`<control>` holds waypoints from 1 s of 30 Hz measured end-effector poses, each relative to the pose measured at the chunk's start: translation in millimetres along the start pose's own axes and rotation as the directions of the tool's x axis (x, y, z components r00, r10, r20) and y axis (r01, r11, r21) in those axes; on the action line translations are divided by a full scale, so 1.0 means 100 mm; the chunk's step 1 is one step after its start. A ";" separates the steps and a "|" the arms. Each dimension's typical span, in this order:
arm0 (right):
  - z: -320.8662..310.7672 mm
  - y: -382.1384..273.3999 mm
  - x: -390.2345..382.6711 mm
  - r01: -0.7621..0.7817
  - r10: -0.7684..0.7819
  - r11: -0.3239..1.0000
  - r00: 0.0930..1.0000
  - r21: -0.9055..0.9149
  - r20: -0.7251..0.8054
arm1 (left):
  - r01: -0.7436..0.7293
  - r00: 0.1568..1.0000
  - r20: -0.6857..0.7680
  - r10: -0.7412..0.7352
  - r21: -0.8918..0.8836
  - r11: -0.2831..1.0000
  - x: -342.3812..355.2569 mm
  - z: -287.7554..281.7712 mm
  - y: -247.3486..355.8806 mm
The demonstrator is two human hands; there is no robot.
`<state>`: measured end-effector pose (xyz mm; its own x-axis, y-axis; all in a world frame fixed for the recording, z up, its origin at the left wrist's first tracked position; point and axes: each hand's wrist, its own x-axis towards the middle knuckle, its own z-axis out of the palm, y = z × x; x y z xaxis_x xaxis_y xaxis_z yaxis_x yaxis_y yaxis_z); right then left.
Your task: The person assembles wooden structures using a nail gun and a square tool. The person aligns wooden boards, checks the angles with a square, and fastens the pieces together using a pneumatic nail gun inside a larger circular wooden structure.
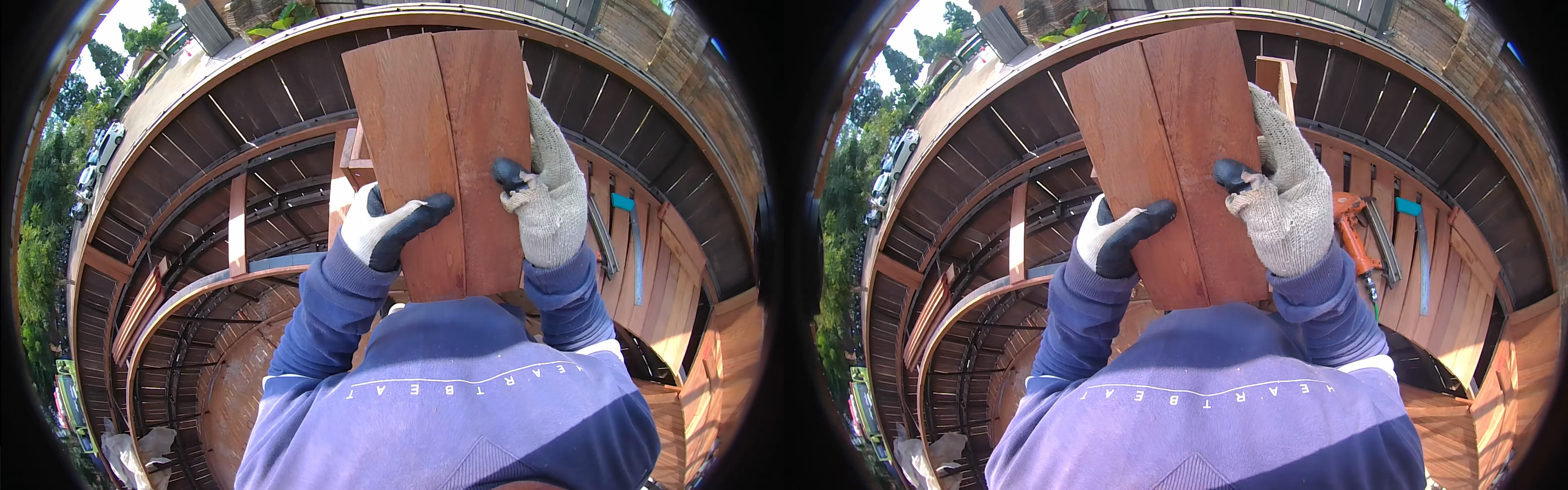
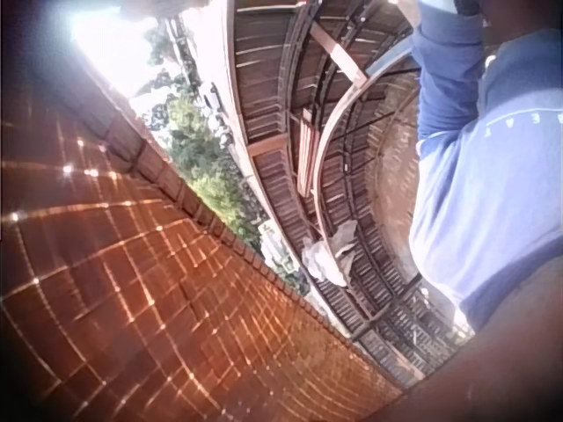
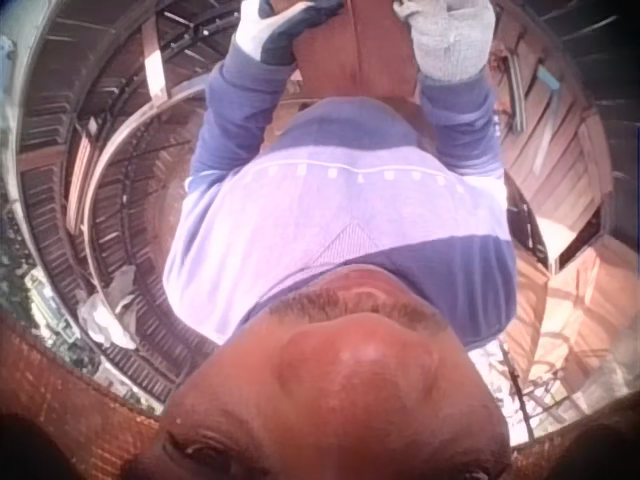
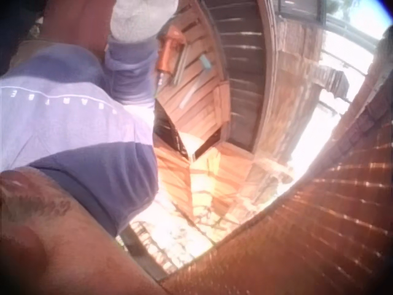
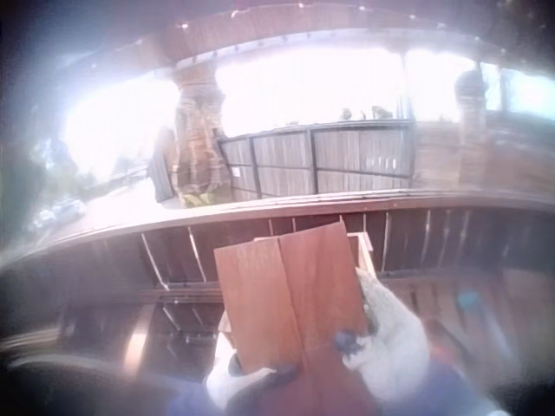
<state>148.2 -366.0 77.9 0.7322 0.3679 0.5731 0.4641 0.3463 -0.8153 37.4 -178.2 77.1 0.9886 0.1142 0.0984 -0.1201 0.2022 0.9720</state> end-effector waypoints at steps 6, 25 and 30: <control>-0.14 -0.14 -0.21 0.011 -0.016 0.998 0.996 -0.064 -0.091 | 0.129 0.991 0.047 -0.126 -0.053 0.990 0.09 0.18 0.11; 1.37 -0.20 -2.32 -0.255 -0.508 0.697 0.485 -0.670 -0.712 | 0.363 0.577 0.702 -0.418 0.238 0.901 -0.12 -0.25 -0.81; 1.86 -0.36 -2.72 -0.372 -0.610 0.623 0.320 -0.688 -0.725 | 0.410 0.337 0.817 -0.468 0.321 0.854 -0.33 -0.23 -0.90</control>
<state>-160.9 -317.8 -33.2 0.3127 -0.7190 0.6207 0.3592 -0.5154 -0.7780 13.7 -177.7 -18.1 0.4640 -0.8505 -0.2477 0.3316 -0.0926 0.9389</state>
